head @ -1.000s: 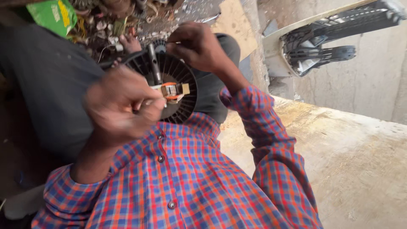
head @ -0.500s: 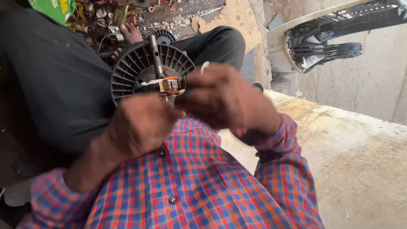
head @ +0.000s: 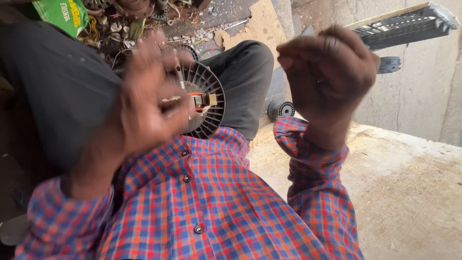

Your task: The person sits on the floor and winds copper wire onto a motor stator by hand, using a small wooden jig to hold the stator. The person repeatedly wraps the wire around the stator's poles, occasionally using scissors to trim the wire.

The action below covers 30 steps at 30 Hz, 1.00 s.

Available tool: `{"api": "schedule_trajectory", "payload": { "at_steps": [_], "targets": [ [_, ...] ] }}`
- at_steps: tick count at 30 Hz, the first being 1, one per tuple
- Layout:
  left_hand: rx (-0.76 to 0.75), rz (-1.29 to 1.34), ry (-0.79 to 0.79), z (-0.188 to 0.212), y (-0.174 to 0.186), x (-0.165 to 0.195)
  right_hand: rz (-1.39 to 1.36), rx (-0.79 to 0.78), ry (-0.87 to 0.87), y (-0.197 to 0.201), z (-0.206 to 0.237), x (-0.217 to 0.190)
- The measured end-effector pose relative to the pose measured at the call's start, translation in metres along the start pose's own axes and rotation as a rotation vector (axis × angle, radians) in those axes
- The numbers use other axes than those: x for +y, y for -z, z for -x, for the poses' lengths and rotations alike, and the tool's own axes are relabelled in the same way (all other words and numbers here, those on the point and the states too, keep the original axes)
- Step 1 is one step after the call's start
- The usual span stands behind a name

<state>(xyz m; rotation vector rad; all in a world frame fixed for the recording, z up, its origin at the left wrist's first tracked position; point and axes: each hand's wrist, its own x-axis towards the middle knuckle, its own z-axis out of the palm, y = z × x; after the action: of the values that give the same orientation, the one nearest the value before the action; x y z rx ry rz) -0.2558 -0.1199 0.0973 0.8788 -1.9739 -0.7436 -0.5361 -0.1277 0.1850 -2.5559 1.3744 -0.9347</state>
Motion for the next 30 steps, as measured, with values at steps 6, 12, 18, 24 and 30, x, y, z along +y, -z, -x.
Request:
{"api": "schedule_trajectory", "payload": {
  "at_steps": [6,12,18,24,30],
  "targets": [
    [0.183,0.022,0.129,0.085,-0.042,0.004,-0.463,-0.034,-0.309,-0.086,-0.009,0.060],
    [0.162,-0.199,0.129,0.084,-0.049,0.004,-0.815,-0.215,-0.245,-0.189,-0.013,0.117],
    [0.312,-0.040,0.117,0.081,-0.030,0.009,-0.228,-0.433,-0.194,-0.173,0.016,0.127],
    [0.379,0.157,0.168,0.067,-0.020,-0.005,-0.803,-0.687,-0.593,-0.128,0.006,0.050],
    [0.332,0.121,0.089,0.029,-0.013,-0.014,-1.227,-0.784,-0.040,-0.133,-0.007,0.048]
  ]
}}
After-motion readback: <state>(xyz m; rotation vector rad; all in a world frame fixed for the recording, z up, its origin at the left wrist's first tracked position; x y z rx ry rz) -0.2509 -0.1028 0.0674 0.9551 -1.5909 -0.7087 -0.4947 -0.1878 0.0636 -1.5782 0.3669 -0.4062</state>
